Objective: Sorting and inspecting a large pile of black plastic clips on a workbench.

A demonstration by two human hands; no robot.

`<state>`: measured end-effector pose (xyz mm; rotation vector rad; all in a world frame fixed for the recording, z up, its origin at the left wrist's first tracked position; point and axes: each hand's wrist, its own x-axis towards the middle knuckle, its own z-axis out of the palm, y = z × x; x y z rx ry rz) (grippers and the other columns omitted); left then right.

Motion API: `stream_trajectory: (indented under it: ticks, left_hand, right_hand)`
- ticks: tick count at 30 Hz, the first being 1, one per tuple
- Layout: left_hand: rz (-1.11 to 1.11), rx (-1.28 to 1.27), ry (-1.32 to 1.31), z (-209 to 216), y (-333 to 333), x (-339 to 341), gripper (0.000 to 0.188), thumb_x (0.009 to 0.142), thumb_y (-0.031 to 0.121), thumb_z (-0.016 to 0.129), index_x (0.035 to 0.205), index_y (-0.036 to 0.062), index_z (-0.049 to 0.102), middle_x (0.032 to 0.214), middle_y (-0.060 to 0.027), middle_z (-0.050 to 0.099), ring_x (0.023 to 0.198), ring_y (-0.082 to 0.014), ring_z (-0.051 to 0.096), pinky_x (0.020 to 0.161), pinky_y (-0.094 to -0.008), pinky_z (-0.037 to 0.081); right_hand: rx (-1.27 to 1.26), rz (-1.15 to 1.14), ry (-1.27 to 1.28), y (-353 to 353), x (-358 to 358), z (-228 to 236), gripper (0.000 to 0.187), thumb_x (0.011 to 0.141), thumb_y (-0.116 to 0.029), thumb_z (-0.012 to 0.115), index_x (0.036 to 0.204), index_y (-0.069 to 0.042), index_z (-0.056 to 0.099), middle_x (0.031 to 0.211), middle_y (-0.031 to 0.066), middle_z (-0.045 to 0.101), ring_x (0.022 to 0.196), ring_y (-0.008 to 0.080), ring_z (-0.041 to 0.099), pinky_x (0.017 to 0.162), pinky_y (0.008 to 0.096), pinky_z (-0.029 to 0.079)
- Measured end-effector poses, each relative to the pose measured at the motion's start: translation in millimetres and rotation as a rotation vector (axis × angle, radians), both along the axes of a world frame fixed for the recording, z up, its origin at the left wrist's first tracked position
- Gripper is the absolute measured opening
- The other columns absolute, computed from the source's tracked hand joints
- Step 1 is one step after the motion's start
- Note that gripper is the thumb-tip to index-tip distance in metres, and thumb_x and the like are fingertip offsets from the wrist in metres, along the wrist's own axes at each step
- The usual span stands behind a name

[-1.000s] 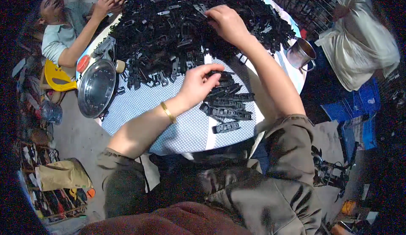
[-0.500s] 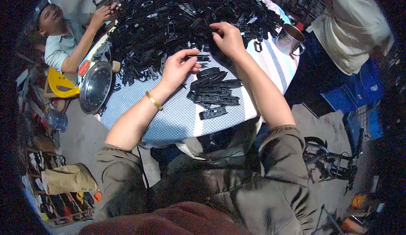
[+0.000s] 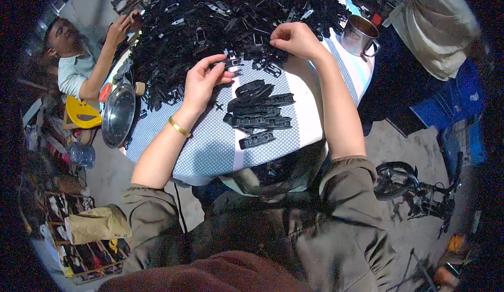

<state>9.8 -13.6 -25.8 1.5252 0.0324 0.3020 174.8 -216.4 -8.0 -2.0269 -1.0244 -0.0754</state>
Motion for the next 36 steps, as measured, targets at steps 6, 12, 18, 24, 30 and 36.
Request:
stream_trajectory:
  ticks: [6,12,18,24,30,36]
  left_hand:
    - [0.001,-0.001,-0.004,4.2,1.9,0.8,0.027,0.087,0.008,0.050,0.110,-0.0070,0.048,0.088,-0.0141,0.060,0.075,-0.0180,0.063,0.066,-0.0240,0.053]
    - [0.011,0.052,0.018,5.4,-1.4,0.1,0.027,0.088,0.007,0.048,0.111,-0.0074,0.047,0.089,-0.0151,0.060,0.077,-0.0183,0.063,0.068,-0.0244,0.053]
    - [0.010,-0.193,0.078,3.9,-1.0,0.9,0.029,0.090,0.008,0.042,0.114,-0.0074,0.044,0.096,-0.0170,0.058,0.085,-0.0211,0.062,0.073,-0.0250,0.053]
    - [-0.008,-0.266,0.084,0.7,-2.7,1.6,0.030,0.091,0.007,0.039,0.118,-0.0060,0.040,0.105,-0.0183,0.054,0.094,-0.0239,0.059,0.081,-0.0278,0.050]
    - [0.008,-0.231,0.056,0.6,-5.7,-1.2,0.032,0.090,0.005,0.040,0.120,-0.0051,0.040,0.105,-0.0148,0.054,0.094,-0.0204,0.059,0.082,-0.0254,0.049]
    - [0.035,-0.050,0.004,1.2,-8.0,-3.9,0.032,0.084,0.002,0.050,0.115,-0.0048,0.046,0.101,-0.0113,0.057,0.087,-0.0124,0.057,0.076,-0.0235,0.049]
  right_hand:
    - [-0.189,0.082,0.144,-14.0,-2.8,16.3,0.006,0.074,-0.001,0.060,0.080,0.001,0.060,0.070,0.0028,0.062,0.066,0.0082,0.057,0.062,0.0228,0.046]
    - [-0.527,0.103,-0.080,1.0,-33.7,18.9,0.031,0.063,-0.024,0.074,0.080,-0.001,0.063,0.072,0.0123,0.063,0.065,0.0243,0.061,0.060,0.0326,0.047]
    - [-0.365,0.136,-0.090,9.5,-45.1,26.8,0.019,0.068,-0.015,0.059,0.081,-0.002,0.063,0.074,0.0143,0.062,0.071,0.0267,0.061,0.064,0.0337,0.047]
    - [0.090,0.198,0.183,34.3,-50.5,7.0,0.017,0.083,-0.011,0.052,0.094,0.000,0.059,0.072,0.0023,0.056,0.061,0.0080,0.052,0.055,0.0218,0.044]
    - [0.185,0.117,0.214,55.0,-69.2,-1.0,0.018,0.084,-0.014,0.054,0.093,-0.001,0.061,0.066,0.0070,0.061,0.054,0.0104,0.054,0.050,0.0254,0.043]
    - [0.086,0.121,0.241,55.0,-73.1,-2.1,0.018,0.085,-0.013,0.052,0.095,0.001,0.059,0.065,0.0022,0.057,0.051,0.0067,0.051,0.046,0.0211,0.043]
